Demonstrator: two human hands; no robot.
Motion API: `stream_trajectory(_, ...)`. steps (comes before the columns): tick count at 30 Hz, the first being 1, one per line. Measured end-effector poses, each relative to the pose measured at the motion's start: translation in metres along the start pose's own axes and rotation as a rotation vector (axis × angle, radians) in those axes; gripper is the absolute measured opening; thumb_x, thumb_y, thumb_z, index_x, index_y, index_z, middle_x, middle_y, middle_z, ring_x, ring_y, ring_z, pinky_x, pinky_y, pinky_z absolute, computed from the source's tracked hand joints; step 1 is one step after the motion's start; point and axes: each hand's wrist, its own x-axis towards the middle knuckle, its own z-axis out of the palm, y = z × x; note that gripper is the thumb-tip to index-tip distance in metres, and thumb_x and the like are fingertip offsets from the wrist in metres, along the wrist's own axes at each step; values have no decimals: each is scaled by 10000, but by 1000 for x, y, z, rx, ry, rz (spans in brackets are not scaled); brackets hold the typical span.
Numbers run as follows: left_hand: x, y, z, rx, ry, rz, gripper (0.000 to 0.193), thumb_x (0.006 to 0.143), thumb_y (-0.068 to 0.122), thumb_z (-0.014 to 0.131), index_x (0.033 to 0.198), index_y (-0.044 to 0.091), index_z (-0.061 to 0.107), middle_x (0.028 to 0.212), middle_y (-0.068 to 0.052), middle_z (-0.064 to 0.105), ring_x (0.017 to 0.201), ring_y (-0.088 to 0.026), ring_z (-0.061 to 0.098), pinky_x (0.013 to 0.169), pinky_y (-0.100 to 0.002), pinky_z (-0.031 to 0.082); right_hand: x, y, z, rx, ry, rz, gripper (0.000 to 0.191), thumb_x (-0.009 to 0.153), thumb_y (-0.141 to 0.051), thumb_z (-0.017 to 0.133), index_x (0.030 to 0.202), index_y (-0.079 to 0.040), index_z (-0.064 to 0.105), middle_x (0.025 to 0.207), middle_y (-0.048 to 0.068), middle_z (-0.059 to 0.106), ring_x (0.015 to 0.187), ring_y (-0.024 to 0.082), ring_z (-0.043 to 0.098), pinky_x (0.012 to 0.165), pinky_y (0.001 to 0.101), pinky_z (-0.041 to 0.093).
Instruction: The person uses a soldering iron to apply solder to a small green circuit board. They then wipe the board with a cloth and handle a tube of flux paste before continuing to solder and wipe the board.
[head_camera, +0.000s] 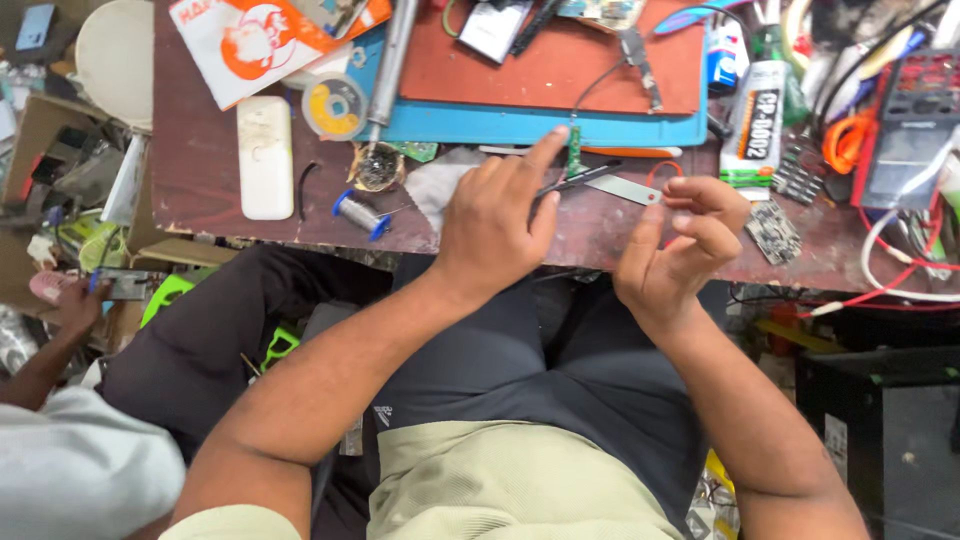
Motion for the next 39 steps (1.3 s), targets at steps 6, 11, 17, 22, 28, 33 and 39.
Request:
stream_trajectory(6, -1, 0, 1, 58, -26, 6, 693, 922, 157, 733, 1541, 58, 437, 928, -91, 588, 890, -287, 585, 808, -438, 462, 21, -20, -2, -361, -227, -101, 225, 894, -12, 731, 1082, -102, 646, 1145, 63, 684, 1101, 301, 635, 977, 429, 484)
stream_trajectory(11, -2, -2, 3, 49, -23, 6, 666, 950, 138, 737, 1546, 58, 452, 926, -76, 587, 889, -277, 582, 814, -433, 460, 18, -20, -3, -373, -230, -178, 223, 875, -7, 741, 1057, -112, 667, 1062, 36, 692, 1046, 265, 652, 892, 412, 468)
stream_trajectory(17, -4, -2, 2, 37, -20, 2, 653, 942, 117, 751, 1534, 93, 477, 912, -62, 578, 880, -265, 573, 817, -422, 456, 13, 1, -12, 153, 210, 87, 389, 960, 75, 560, 1212, -157, 376, 1087, 143, 594, 917, 214, 544, 842, 342, 471)
stream_trajectory(22, -3, -1, 0, 11, -22, 3, 648, 938, 102, 757, 1527, 92, 487, 917, -65, 582, 867, -269, 568, 821, -422, 457, 56, -5, -77, -199, 21, 349, 120, 1095, -117, 706, 1162, -47, 635, 1021, 115, 627, 757, 186, 569, 695, 329, 469)
stream_trajectory(28, -1, 1, -1, 20, -26, 8, 642, 924, 102, 760, 1512, 82, 503, 904, -75, 583, 872, -280, 583, 806, -430, 451, 85, -35, -108, -942, -710, 594, 351, 884, -585, 803, 941, -240, 834, 726, 46, 717, 676, 287, 688, 606, 420, 503)
stream_trajectory(33, -1, 2, -2, 23, -11, 16, 631, 917, 95, 760, 1500, 81, 517, 911, -78, 600, 867, -282, 592, 805, -429, 456, 83, -34, -83, -947, -936, 559, 318, 825, -569, 751, 876, -264, 824, 752, 40, 745, 700, 280, 713, 613, 435, 539)
stream_trajectory(39, 2, 11, -10, -28, -4, 12, 605, 911, 69, 755, 1477, 97, 543, 896, -54, 616, 859, -270, 605, 821, -423, 476, 90, -30, -107, -913, -904, 628, 271, 884, -483, 714, 915, -236, 821, 779, 86, 762, 753, 313, 714, 692, 454, 561)
